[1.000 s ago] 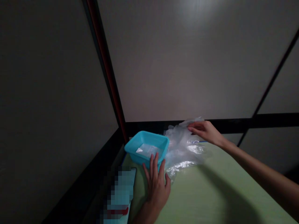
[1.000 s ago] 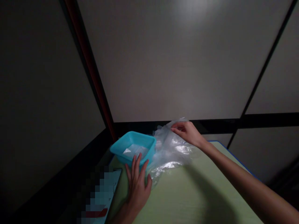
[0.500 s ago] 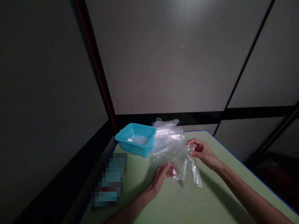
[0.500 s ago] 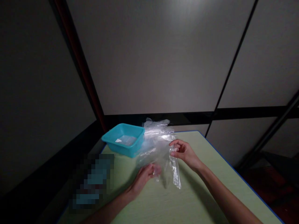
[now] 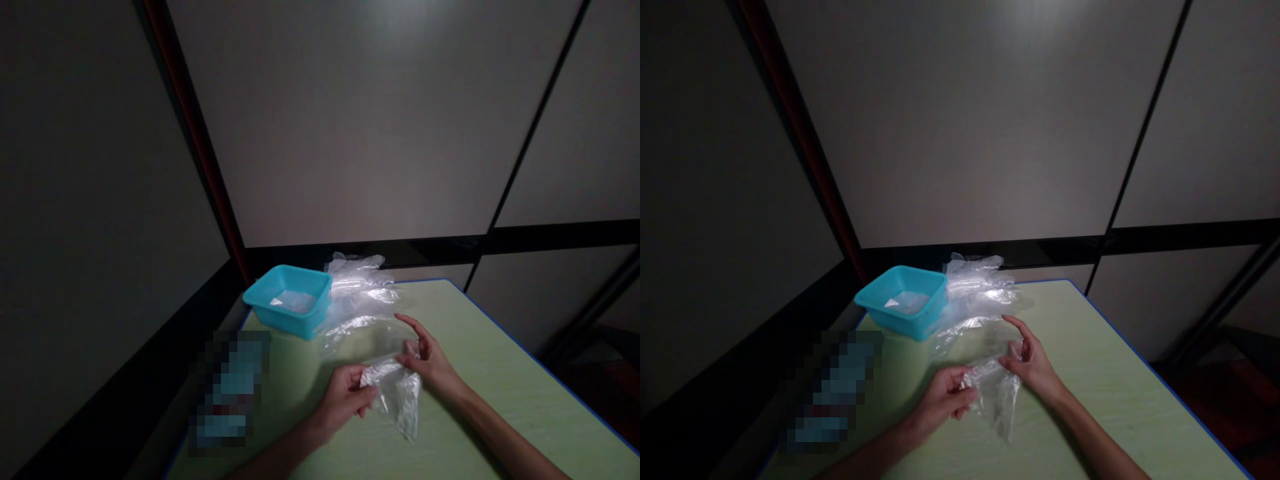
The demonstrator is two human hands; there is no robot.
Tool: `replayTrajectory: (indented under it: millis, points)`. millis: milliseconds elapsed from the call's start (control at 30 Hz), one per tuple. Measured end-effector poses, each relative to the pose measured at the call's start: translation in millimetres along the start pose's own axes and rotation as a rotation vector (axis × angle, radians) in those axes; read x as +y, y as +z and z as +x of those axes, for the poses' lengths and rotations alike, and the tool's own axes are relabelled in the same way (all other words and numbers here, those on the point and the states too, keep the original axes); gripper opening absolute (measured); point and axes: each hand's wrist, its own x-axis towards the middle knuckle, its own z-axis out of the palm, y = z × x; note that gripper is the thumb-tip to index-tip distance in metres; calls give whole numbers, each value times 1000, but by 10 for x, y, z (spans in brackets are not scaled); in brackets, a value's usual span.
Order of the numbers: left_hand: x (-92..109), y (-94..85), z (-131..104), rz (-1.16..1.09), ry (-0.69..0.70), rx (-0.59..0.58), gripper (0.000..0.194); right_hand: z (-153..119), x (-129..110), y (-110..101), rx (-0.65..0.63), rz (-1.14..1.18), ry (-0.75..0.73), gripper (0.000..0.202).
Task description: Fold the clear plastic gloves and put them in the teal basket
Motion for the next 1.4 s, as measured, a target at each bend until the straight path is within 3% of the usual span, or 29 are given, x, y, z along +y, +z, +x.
replayTrajectory:
  millis: [167,300,367,500,667,833,900,967,1067,1200,1300,1400]
  points:
    - [55,-100,83,172,103,184,37,7,-44,-123,-173,32,128,78]
    - [181,-167,114,269,173,245,18,4,-51,-141,-280,-105,195,46]
    - [269,-186,110,345,264,247,18,-4,-68,-146,-277,-194,154,29]
    - [460,-189,85,371,401,182,21,-25,-163,-168,-186,-367,-61,31]
    - [614,-157,13,103,124,-74,32,-55,-301,-209,-140,-419,-189,21]
    - [710,-154,-62,-34,30,-131,35,-87,-392,-219,-153,-341,-192,25]
    - [741,-166,-56,-60,24,-106,35,-96,-412,-213,-162,-286,-183,27]
    - [745,-187,-19,-105,28,-4,34,-96,-404,-206,-173,-228,-145,29]
    - [686,-233,75,-236,-62,109,30,-78,-333,-192,-79,-137,-7,34]
    - [509,-277,165,-381,-199,1,35,-30,-212,-167,119,15,219,29]
    - [359,-274,160,-269,-152,-24,31,-10,-171,-153,106,90,283,25]
    - [257,-259,134,-103,-115,34,35,-14,-177,-153,44,86,245,36]
